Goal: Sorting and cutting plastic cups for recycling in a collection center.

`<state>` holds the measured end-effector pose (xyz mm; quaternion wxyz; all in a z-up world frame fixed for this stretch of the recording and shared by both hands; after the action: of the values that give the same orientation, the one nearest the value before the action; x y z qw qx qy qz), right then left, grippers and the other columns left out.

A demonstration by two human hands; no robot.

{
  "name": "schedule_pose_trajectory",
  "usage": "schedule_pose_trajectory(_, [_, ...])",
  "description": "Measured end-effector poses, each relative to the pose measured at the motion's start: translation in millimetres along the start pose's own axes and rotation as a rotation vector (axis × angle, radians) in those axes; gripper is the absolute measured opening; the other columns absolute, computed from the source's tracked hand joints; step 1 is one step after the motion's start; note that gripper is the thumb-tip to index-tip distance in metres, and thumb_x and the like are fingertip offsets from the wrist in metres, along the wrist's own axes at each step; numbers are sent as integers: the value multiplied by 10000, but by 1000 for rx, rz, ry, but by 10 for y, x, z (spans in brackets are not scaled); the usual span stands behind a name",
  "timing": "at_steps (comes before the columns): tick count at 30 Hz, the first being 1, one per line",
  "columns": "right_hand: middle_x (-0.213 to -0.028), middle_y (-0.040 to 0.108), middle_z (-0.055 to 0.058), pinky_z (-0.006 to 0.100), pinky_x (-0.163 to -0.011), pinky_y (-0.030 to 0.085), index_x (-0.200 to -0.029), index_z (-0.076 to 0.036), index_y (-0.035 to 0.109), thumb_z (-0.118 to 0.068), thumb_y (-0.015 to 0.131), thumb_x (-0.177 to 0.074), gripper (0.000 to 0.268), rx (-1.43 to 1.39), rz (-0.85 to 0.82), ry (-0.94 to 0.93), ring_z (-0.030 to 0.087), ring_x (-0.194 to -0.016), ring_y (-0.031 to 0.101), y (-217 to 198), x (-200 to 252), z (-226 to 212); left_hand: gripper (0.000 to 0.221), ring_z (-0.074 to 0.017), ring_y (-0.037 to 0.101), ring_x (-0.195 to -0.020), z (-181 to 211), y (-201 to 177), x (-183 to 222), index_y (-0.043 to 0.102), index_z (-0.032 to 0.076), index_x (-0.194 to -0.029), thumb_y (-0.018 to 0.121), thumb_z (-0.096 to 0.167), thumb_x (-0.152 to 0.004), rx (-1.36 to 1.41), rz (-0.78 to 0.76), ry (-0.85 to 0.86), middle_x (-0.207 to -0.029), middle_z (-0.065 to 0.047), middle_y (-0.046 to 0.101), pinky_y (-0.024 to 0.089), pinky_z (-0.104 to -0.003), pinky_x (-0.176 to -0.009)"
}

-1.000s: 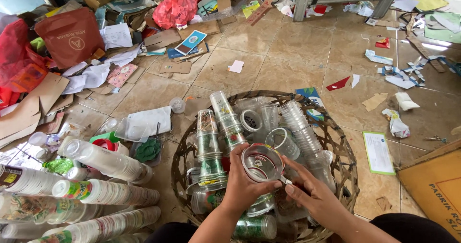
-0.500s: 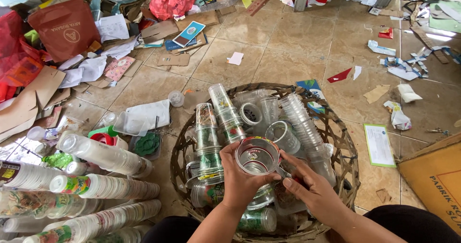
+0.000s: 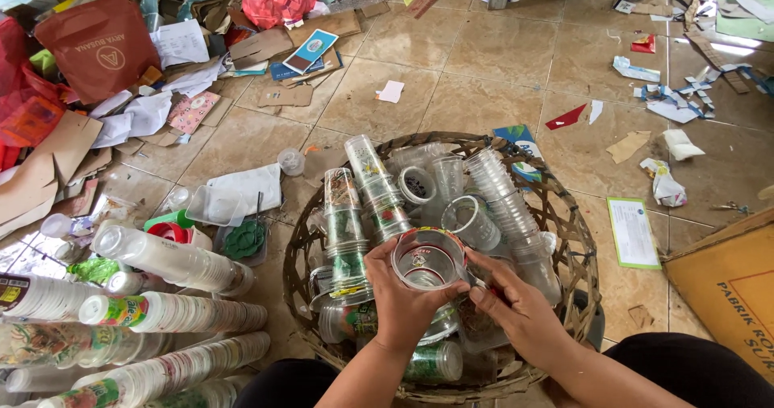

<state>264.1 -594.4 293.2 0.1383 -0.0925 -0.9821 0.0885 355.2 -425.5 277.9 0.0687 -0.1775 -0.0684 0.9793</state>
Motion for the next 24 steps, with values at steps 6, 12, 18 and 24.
schedule_pose_trajectory(6, [-833, 578, 44, 301, -650, 394, -1509, -205, 565, -303, 616, -952, 567, 37, 17, 9, 141, -699, 492, -8, -9, -39, 1101, -289, 528, -1242, -77, 24, 18, 358, 24, -1305, 926, 608, -564, -84, -20, -52, -1301, -142, 452, 452, -444, -1069])
schedule_pose_trajectory(12, [-740, 662, 58, 290, -531, 317, -1529, -243, 520, -338, 528, -975, 562, 55, 25, 33, 131, -564, 451, -131, -63, -116, 1081, -285, 514, -1223, 24, 44, 14, 387, 26, -1298, 954, 569, -556, -145, -30, 84, -1301, -139, 504, 412, -437, -1063])
schedule_pose_trajectory(18, [-784, 658, 68, 306, -654, 445, -1594, -245, 447, -243, 599, -953, 659, -31, -72, -19, 162, -719, 595, -122, 0, -95, 1009, -261, 617, -1169, 86, -20, -87, 396, 52, -1252, 970, 491, -548, -20, -64, -43, -1237, -120, 638, 394, -427, -1072])
schedule_pose_trajectory(24, [-874, 646, 70, 313, -726, 504, -1596, -236, 455, -197, 625, -946, 673, -110, -96, -25, 161, -785, 594, -116, 14, -60, 945, -267, 720, -1094, 90, 58, -64, 372, 19, -1242, 969, 347, -587, 207, -78, -64, -1230, -173, 609, 590, -387, -983])
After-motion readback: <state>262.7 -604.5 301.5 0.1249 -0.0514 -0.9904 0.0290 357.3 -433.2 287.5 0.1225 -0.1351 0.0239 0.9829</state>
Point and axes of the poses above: each hand's wrist, its own x-axis away from the middle knuckle, its own y-axis out of the palm, z = x × y, the point moved 5 cm from there along -x, towards the middle knuckle
